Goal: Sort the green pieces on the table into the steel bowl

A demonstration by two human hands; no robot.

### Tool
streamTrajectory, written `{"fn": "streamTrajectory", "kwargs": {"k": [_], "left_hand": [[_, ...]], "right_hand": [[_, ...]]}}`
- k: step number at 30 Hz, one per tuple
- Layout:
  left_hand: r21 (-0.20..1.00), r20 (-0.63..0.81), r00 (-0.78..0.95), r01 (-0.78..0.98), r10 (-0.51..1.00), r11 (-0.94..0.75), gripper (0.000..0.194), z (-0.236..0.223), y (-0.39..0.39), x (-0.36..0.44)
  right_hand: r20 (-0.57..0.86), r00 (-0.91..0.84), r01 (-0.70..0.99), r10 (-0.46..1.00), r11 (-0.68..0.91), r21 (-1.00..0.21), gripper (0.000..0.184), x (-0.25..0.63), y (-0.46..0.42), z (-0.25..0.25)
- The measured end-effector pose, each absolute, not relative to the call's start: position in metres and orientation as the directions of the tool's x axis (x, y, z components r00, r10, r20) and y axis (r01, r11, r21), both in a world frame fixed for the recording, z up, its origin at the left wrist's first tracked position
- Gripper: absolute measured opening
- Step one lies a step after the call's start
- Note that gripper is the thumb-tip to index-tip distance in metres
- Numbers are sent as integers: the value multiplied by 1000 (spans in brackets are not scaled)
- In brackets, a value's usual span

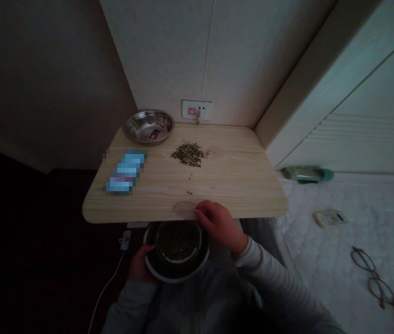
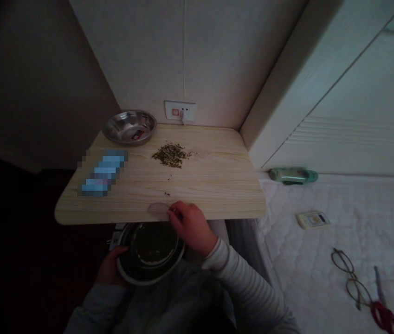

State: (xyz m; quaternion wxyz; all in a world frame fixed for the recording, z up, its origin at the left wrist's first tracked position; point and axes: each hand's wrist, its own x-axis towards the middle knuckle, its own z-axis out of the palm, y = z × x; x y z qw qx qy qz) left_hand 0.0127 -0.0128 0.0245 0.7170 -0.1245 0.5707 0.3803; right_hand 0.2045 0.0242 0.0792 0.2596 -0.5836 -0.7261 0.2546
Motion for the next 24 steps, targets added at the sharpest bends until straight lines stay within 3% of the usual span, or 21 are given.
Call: {"fn": "streamTrajectory", "kwargs": {"k": [8,24], "left_hand": [[195,-919,113,-701,377,686,18,20,-13,19],[217,-925,112,-629,363,747,20,23,-12,25]], "right_hand": [[152,28,820,988,64,-569,16,217,28,69],[133,84,864,988,-5,-504,17,262,53,67]]}}
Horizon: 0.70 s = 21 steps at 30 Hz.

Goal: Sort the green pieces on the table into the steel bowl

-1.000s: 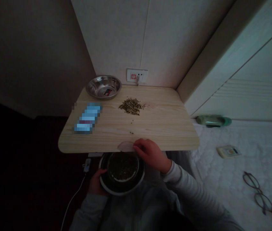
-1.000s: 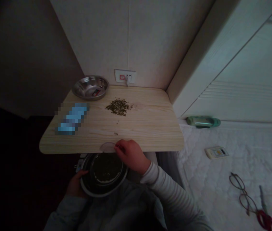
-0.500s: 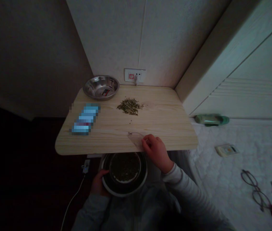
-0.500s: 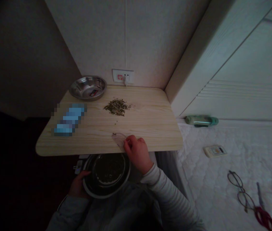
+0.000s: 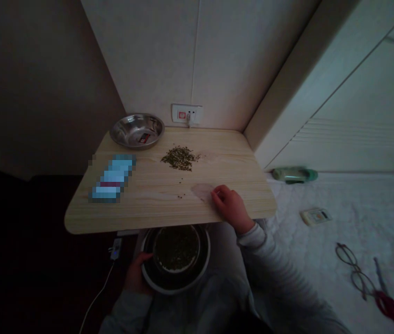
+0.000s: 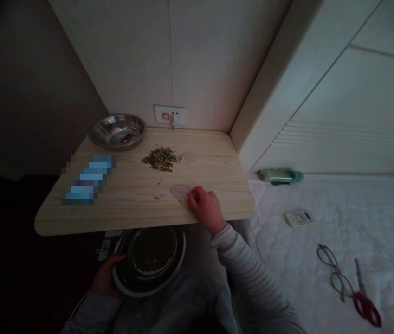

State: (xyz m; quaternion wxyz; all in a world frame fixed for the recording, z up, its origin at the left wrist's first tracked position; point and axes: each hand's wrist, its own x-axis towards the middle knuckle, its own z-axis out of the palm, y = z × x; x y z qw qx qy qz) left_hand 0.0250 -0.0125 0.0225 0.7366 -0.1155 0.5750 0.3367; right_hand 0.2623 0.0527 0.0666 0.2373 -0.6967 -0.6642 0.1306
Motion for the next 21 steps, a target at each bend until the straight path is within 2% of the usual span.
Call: {"fn": "streamTrajectory", "kwargs": {"k": [10,15,21], "left_hand": [[249,-918,100,-607,384,755,18,21,-17,28],[228,-934,89,-596,345,770,17,16,-15,27],[270,-911,79,-626,404,731,15,9,-22,24]], "right_hand": [[136,106,955,985,-63,-289,25,302,109,75],[142,112,968,983,-76,-238,27,313,133,78],[147,81,979,986,-51,-199,26,319,150,80]]}}
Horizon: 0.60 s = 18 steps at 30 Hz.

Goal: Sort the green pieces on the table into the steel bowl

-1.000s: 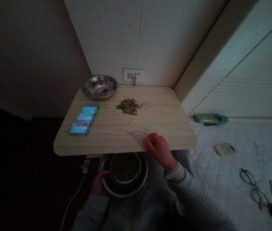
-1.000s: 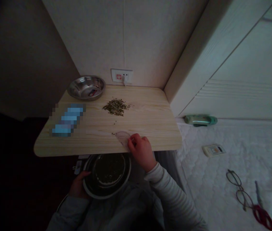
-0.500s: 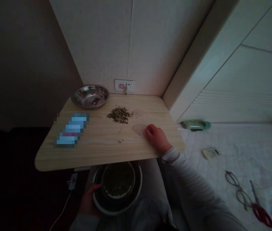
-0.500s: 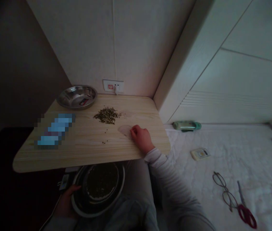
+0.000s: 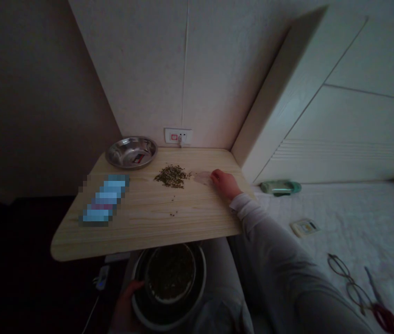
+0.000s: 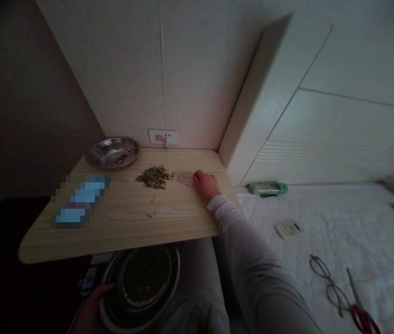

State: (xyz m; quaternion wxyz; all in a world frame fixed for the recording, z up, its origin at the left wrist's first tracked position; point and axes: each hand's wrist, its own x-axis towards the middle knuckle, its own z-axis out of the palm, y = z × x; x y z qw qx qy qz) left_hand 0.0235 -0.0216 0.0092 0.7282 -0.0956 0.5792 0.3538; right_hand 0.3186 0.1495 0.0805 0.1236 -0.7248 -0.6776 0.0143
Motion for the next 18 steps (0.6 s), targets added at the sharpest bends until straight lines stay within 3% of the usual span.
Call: {"fn": "streamTrajectory", "kwargs": {"k": [5,13,18], "left_hand": [[223,-931,94,-620,353,752,15,10,-20,23],[249,-930,56,-631,363,734,17,9,-19,22],[229,-937,75,-606,341,762,18,13,-18,24]], "right_hand": [[171,82,967,982,-37,-250,23,324,158,81],[190,14,685,982,129,-717,21,309,136,78],[151,-89,623,985,173,-763,21,281,119,72]]}}
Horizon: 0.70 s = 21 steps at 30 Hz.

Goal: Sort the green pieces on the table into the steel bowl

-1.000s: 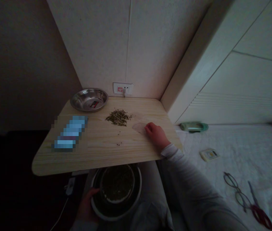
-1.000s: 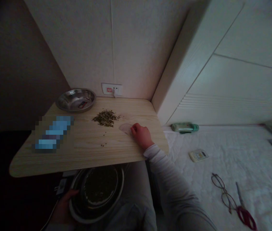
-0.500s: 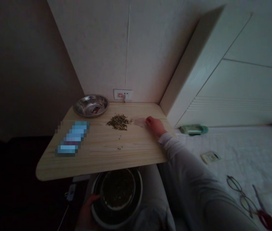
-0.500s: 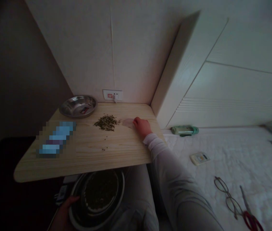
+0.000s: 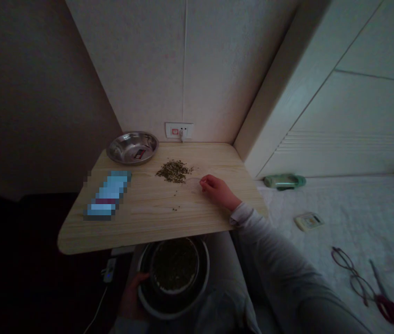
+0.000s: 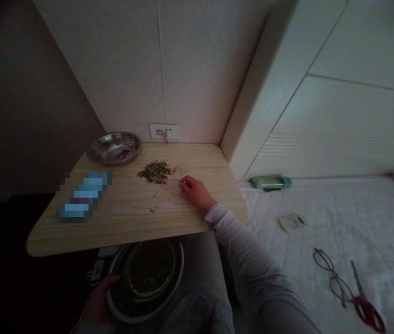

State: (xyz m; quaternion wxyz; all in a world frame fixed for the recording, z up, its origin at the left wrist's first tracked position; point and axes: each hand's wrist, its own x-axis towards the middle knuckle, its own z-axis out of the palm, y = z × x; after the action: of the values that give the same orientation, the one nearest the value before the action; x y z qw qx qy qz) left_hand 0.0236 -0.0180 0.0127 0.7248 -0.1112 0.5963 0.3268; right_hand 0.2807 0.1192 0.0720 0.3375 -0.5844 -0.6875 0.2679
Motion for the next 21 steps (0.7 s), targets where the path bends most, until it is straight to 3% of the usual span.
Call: {"fn": "streamTrajectory", "kwargs": {"k": [8,21], "left_hand": [[288,-905,60,-641,421,712,19,22,-20,24],[325,-906,12,-622,424,713,20,14,-16,14]], "right_hand": [[151,-36,733,988,129,-668,22,256,128,66],[161,-186,776,969,245,-581,24,235,126,65]]}}
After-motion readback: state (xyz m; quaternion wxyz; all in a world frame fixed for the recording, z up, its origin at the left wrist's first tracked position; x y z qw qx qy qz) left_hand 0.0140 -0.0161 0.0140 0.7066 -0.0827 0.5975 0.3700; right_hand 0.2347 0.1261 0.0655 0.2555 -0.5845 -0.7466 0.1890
